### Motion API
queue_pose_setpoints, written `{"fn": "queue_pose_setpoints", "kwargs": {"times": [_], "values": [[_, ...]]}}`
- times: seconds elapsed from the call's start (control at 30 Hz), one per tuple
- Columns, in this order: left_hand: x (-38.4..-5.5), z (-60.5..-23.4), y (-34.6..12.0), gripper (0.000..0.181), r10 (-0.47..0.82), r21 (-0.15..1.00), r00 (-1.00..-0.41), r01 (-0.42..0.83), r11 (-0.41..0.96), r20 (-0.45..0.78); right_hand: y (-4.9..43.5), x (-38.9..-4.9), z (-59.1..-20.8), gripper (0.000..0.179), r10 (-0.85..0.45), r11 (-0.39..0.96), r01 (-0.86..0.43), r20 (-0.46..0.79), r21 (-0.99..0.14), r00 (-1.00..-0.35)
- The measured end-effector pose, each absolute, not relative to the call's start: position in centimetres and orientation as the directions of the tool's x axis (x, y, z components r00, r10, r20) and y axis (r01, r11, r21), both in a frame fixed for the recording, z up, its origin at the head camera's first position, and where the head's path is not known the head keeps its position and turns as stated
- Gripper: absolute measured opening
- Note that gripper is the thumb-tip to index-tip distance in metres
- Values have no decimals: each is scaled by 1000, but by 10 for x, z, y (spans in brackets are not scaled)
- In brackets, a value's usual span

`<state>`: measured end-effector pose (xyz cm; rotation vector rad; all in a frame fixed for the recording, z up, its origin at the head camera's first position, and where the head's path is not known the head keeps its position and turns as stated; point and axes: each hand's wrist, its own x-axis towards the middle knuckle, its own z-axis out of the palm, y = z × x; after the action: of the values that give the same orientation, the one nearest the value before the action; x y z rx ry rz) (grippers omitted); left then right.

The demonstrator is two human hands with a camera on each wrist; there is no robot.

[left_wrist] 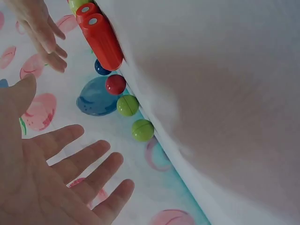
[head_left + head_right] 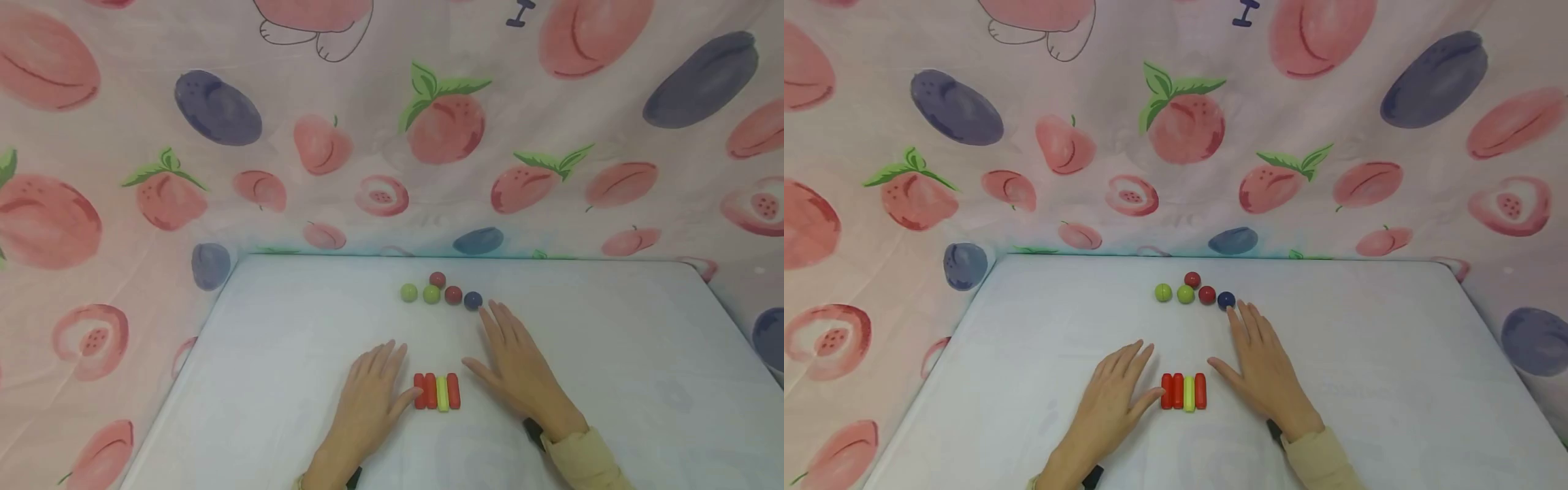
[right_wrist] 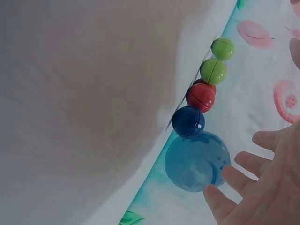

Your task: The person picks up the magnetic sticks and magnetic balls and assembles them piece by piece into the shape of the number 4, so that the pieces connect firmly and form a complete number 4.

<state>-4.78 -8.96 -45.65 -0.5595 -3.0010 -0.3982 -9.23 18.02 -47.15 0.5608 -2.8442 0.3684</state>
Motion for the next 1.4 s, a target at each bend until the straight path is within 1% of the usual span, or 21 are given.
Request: {"fn": "queue_pose_setpoints", "kwargs": {"times": [0.27, 0.43, 0.67, 0.8, 1.0, 1.4], "values": [[-47, -454, -85, 67, 337, 315, -940, 338, 887, 57, 180, -104, -471, 89, -356, 888, -409, 247, -212, -901], [-47, -454, -83, 65, 336, 340, -941, 332, 880, 47, 179, -110, -471, 88, -348, 885, -403, 245, -231, -905], [-47, -454, -81, 62, 336, 352, -942, 319, 880, 12, 177, -119, -471, 85, -339, 885, -393, 235, -250, -911], [-47, -455, -79, 61, 333, 362, -943, 308, 880, -8, 176, -124, -471, 83, -330, 888, -376, 200, -266, -922], [-49, -456, -78, 58, 339, 372, -941, 314, 873, -1, 173, -131, -468, 81, -307, 892, -338, 146, -301, -940], [-50, -456, -75, 55, 348, 371, -937, 322, 871, -4, 170, -141, -465, 75, -278, 892, -303, 121, -336, -953]]}}
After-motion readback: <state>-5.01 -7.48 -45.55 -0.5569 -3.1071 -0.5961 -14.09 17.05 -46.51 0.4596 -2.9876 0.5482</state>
